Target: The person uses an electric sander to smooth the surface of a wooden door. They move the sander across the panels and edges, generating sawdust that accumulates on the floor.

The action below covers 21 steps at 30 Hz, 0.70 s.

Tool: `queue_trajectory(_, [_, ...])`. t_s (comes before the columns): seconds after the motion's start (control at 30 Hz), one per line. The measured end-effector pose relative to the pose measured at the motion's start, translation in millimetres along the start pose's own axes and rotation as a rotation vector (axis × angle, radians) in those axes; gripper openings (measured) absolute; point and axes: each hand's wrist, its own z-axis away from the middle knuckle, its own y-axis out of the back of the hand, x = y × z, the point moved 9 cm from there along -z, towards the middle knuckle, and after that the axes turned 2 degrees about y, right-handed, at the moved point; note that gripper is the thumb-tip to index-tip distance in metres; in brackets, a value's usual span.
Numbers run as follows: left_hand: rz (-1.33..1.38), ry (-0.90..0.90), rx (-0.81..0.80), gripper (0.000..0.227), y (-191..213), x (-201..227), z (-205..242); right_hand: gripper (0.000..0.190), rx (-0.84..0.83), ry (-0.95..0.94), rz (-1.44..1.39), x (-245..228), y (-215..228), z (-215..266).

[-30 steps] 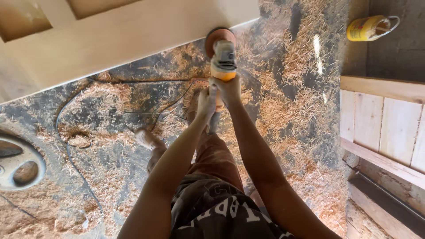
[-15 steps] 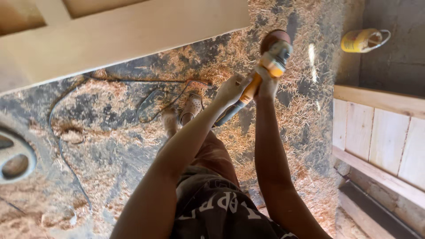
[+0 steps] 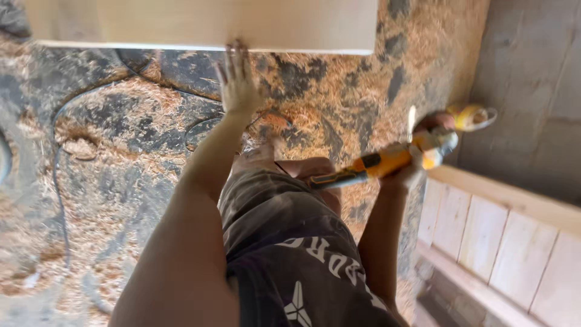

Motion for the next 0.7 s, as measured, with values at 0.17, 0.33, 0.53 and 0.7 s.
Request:
queue_trajectory(0.17, [0.085, 0.079, 0.013, 0.090, -30.5, 32.9, 10.5, 0.040, -0.106, 0.105, -0.017, -54.4, 17.5, -22.6])
queue_trajectory(0.33, [0.216, -0.347, -0.407, 0.072, -159.3, 140.8, 45.6, 0.049, -0.101, 0.091, -0.065, -100.3, 56.5, -89.9])
queue_trajectory(0.53, [0.240, -0.372, -0.603, 0.040, -246.9, 277.7, 123.5, 0.055, -0.183, -0.018, -0.176, -189.8, 103.1, -218.8])
queue_trajectory(0.7, [0.119, 0.057, -0.442, 0.044, -176.9, 256.2, 66.6, 0.060, -0.297, 0.075, 0.009, -281.0, 92.0, -270.8])
